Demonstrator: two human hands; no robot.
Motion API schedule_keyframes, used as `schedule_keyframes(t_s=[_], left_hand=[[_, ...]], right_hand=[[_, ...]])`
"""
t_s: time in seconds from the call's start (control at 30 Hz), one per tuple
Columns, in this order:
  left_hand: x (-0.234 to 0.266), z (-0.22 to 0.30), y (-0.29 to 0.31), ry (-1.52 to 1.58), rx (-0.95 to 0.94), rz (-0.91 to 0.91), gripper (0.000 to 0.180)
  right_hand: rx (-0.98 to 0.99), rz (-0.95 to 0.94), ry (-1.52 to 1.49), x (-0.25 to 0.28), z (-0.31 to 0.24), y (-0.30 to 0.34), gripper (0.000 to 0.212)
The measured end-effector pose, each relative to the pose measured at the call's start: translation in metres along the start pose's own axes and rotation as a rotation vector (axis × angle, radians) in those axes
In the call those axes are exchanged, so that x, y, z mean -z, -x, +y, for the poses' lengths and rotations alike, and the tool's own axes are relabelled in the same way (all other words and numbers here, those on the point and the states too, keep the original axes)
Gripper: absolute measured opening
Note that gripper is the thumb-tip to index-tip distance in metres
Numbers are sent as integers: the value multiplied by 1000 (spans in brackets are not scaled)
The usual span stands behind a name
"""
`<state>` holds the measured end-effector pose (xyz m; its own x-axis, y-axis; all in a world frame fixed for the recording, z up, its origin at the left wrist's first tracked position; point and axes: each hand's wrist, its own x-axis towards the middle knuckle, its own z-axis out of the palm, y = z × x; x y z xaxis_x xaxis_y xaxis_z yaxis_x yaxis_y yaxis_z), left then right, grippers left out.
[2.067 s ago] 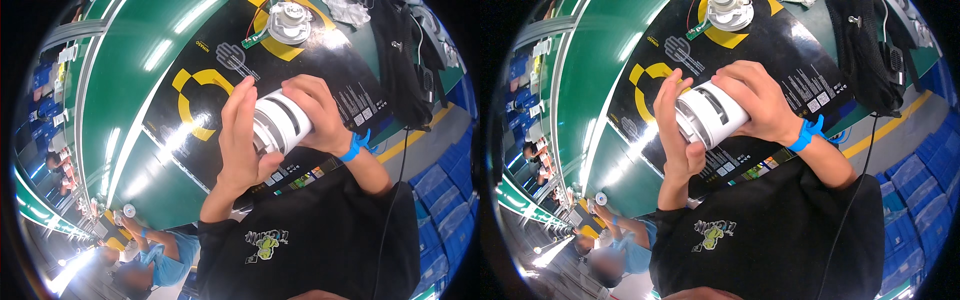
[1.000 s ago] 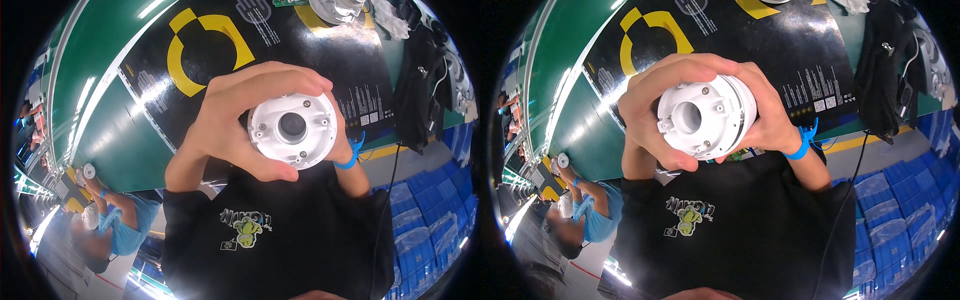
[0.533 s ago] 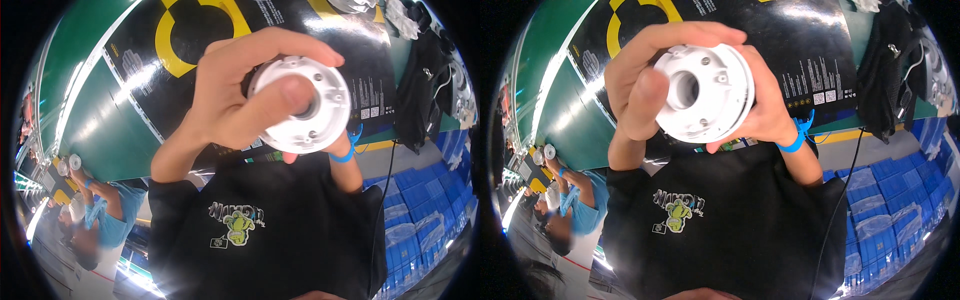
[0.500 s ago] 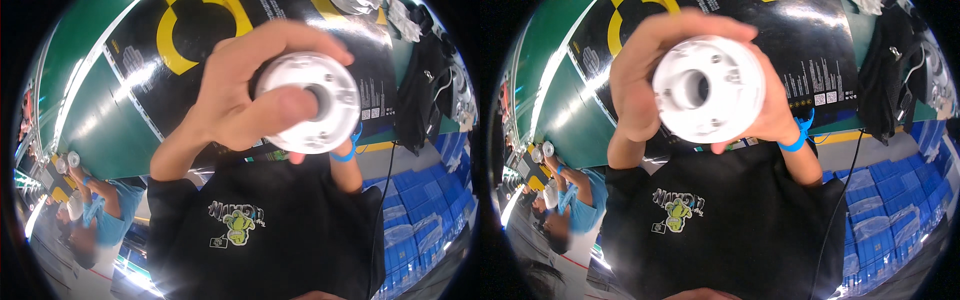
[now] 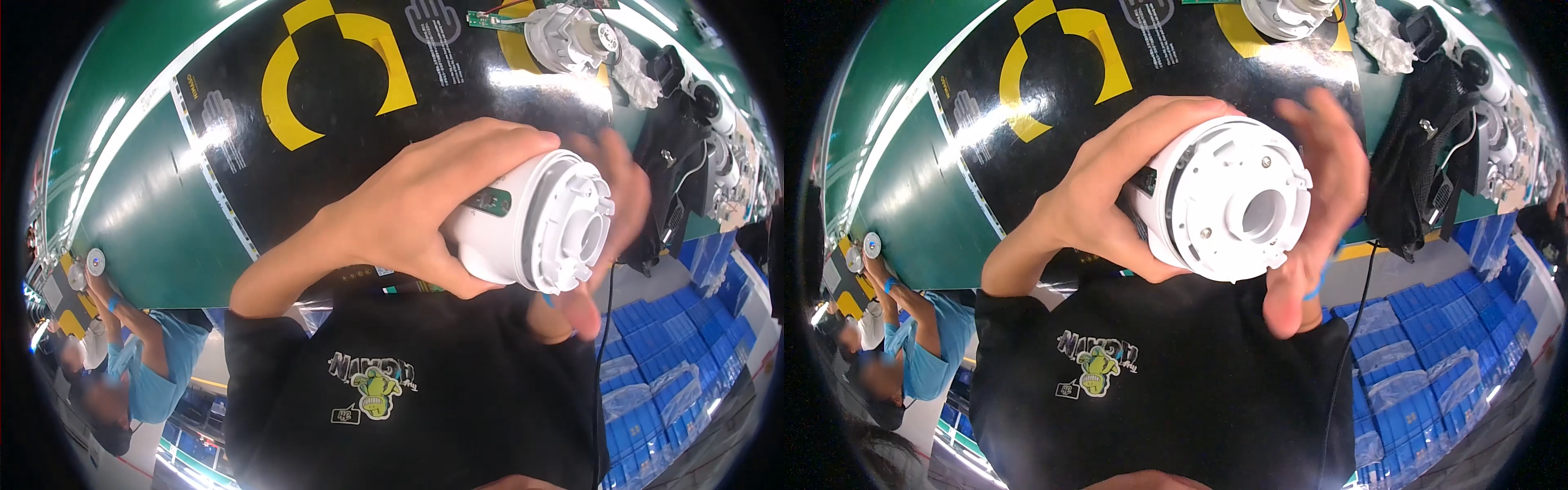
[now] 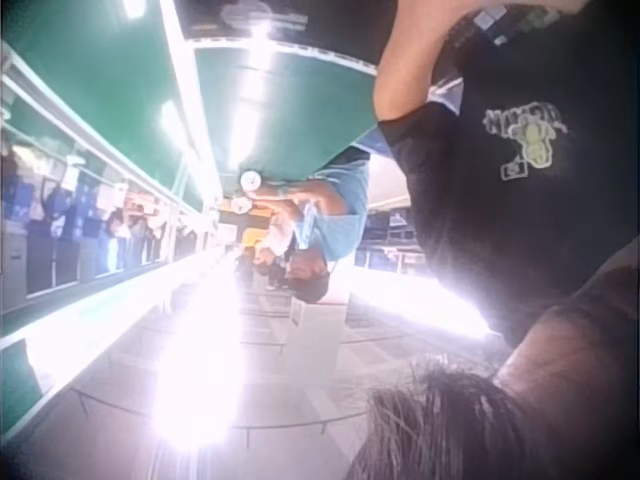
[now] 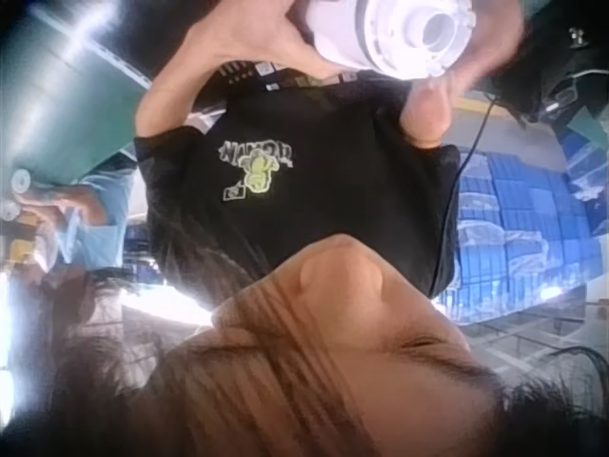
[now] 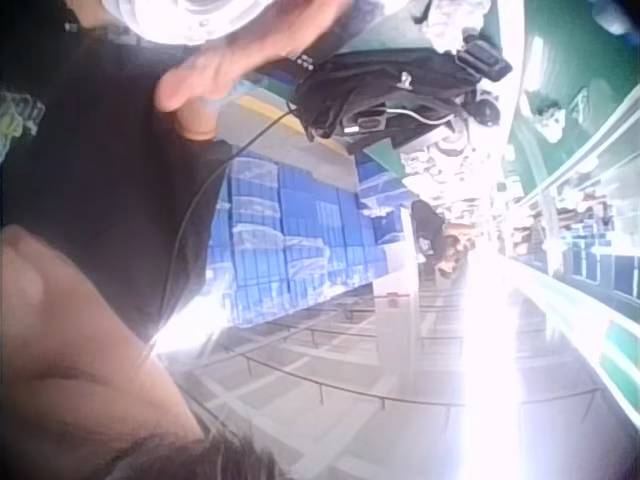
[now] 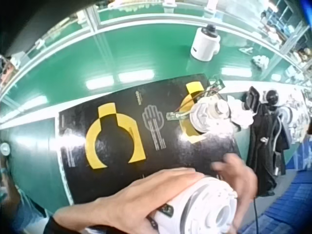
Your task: Assemble electronic components by inserting a circuit board into a plastic camera housing.
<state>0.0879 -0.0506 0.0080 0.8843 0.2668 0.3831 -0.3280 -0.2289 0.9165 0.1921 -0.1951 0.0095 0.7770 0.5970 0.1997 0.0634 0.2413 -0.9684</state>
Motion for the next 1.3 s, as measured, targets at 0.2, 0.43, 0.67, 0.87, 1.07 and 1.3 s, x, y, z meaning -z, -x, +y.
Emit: schedule_keyframes(t_s=[0.2, 0.43, 0.67, 0.87, 1.07, 1.3], left_hand=[[2, 0, -3, -4, 17, -30, 83], [1, -4, -3, 42, -26, -91, 91], [-6, -12, 1, 62, -93, 0, 82], [-4, -15, 1, 41, -171, -15, 89], [-3, -10, 3, -1, -159, -39, 82], [4, -7, 0, -82, -126, -96, 87]], right_hand=[[441, -504, 468, 16, -28, -36, 66], [473, -400, 336, 16, -16, -19, 59], [418, -422, 315, 13, -16, -14, 60], [468, -409, 306, 14, -11, -11, 56], [496, -458, 381, 17, -13, -10, 52], [41, -392, -122, 12, -1, -4, 108]])
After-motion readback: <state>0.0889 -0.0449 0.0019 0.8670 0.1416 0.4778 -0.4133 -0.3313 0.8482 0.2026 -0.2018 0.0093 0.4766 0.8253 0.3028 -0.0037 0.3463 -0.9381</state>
